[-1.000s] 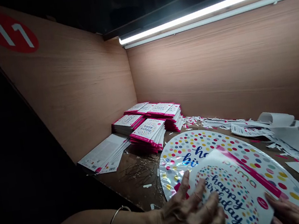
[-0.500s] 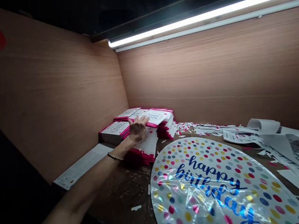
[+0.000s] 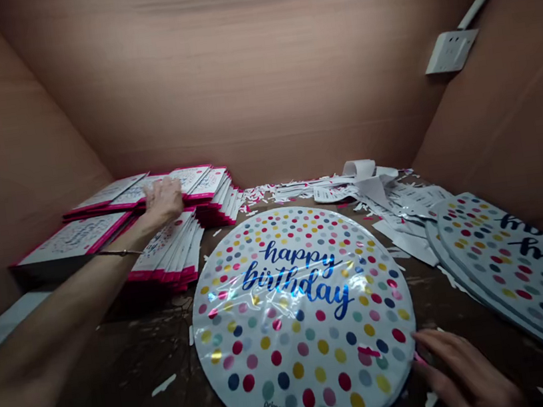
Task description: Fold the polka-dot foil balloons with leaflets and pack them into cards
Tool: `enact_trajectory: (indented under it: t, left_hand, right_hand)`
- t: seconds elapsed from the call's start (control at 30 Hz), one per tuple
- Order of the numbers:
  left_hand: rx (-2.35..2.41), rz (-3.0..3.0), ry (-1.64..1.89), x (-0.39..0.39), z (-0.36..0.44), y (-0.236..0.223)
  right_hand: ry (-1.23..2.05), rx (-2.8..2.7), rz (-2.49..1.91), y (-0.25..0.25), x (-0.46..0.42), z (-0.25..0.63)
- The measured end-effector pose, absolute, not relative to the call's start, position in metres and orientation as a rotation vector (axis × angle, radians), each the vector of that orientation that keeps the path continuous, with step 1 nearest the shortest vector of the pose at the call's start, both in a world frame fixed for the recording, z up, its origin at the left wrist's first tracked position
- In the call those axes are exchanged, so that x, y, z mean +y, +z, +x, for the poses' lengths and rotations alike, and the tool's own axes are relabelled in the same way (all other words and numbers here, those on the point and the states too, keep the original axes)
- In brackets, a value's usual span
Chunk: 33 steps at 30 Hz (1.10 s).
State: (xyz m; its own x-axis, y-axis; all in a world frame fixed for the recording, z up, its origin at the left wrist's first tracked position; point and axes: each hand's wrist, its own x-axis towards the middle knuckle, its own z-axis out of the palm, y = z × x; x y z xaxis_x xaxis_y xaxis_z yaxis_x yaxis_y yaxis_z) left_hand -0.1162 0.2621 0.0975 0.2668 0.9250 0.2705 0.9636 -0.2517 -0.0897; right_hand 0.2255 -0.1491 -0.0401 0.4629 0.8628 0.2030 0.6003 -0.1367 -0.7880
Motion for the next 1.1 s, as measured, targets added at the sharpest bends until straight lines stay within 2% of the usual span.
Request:
enact_trajectory:
  t: [0.1,0.2,0.27,0.43,0.63,0.8,0.9,1.03,1.1]
  left_hand:
    - [-1.557,-2.534,-0.127,0.201,-0.078,0.073]
    - [-1.018,-3.027,-0.155,0.124,-0.055,0.032]
    - [-0.856,-3.236,-0.191,0.082,-0.051,0.008]
    - [-0.99,-3.438,-0.268,0.048,-0.059,-0.024]
    - [-1.075,-3.642,-0.365,0.06,-0.058,-0.016]
    - [-1.239,-3.859,-0.247,0.075,-0.083,0.013]
    - [-1.196,-3.887,-0.273,0.071,-0.099,0.025]
    - [-1.353,-3.675,-0.492,0.055,-0.099,0.019]
    - [-1.443,-3.543,-0.627,0.051,-0.093,0.012]
  right_hand:
    - [0.162,-1.789,-1.626,-0.025,-0.125,0.176]
    - [0.211,-2.033,-1.472,-0.017,-0.105,0.123]
    - [0.281,-2.06,-1.466,-0.018,-0.097,0.097]
    - [0.309,-1.994,-1.555,-0.027,-0.089,0.069]
    - [0.409,-2.007,-1.472,-0.028,-0.073,0.072]
    - [0.964,-1.674,-1.549,-0.016,-0.045,0.087]
    - [1.159,-1.545,-1.588,-0.007,-0.032,0.095]
    - [1.195,-1.517,-1.588,0.004,-0.032,0.101]
    - [1.084,-1.603,-1.538,0.009,-0.041,0.105]
